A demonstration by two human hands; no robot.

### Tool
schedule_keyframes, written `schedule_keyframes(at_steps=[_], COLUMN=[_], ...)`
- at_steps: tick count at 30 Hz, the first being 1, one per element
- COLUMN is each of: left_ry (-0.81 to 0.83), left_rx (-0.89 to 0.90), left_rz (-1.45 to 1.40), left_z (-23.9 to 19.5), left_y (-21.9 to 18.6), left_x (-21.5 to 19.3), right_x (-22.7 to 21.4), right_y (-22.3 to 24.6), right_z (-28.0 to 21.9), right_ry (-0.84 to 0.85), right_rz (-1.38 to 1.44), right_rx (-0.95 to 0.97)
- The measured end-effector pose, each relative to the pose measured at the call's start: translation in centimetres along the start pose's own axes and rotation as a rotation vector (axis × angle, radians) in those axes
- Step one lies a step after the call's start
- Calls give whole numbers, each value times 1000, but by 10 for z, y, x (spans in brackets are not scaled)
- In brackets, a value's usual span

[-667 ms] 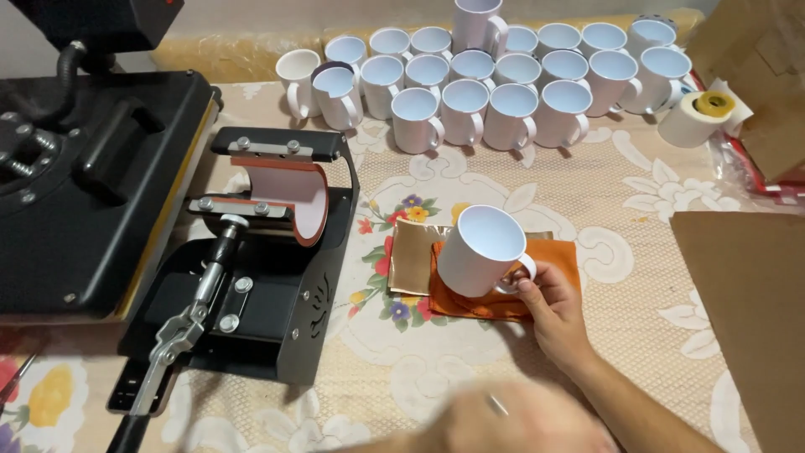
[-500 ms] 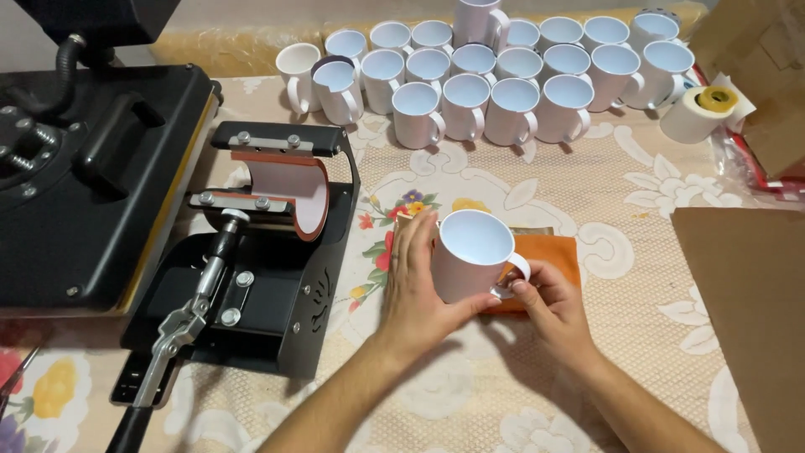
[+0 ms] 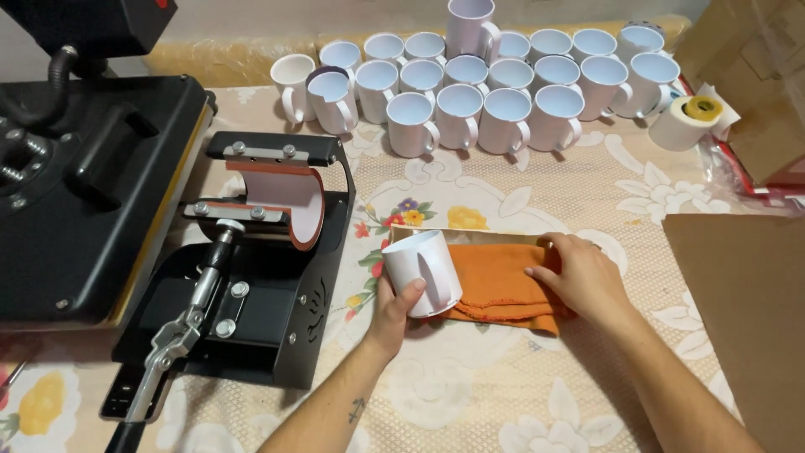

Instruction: Preparing a ceramic mug for sublimation printing by wrapping it with a design and placing it in a heat press.

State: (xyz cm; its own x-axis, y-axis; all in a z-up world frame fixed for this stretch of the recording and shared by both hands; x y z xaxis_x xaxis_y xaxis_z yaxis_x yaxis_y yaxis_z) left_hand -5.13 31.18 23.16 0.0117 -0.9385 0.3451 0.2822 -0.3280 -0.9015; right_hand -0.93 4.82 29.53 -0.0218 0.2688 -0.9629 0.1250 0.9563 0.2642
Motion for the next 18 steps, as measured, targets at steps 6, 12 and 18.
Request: schedule_keyframes(at_steps=[6, 12, 18], left_ry=[94, 127, 242], left_rx=[53, 95, 126], left_rz=[41, 64, 33], left_z=[0, -2, 0], left_y=[-17, -18, -17], left_x=[11, 10, 14], right_x=[-21, -39, 26], right_y=[-74, -112, 54], right_z=[14, 19, -27], right_ry=[-163, -579, 350], right_rz=[-45, -309, 1264], right_rx=[102, 74, -108])
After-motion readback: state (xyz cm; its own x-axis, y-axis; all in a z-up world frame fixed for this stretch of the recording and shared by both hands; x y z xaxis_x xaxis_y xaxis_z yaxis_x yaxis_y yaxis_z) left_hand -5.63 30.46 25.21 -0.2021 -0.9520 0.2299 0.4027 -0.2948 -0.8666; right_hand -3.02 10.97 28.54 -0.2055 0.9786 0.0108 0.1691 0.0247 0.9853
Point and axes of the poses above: each hand's wrist, its own z-axis towards the middle knuckle, its own x-axis out of the palm, y = z × x, the point moved 9 cm from there along z, towards the middle knuckle, and after that the axes turned 13 degrees about x, right-handed, at the moved point
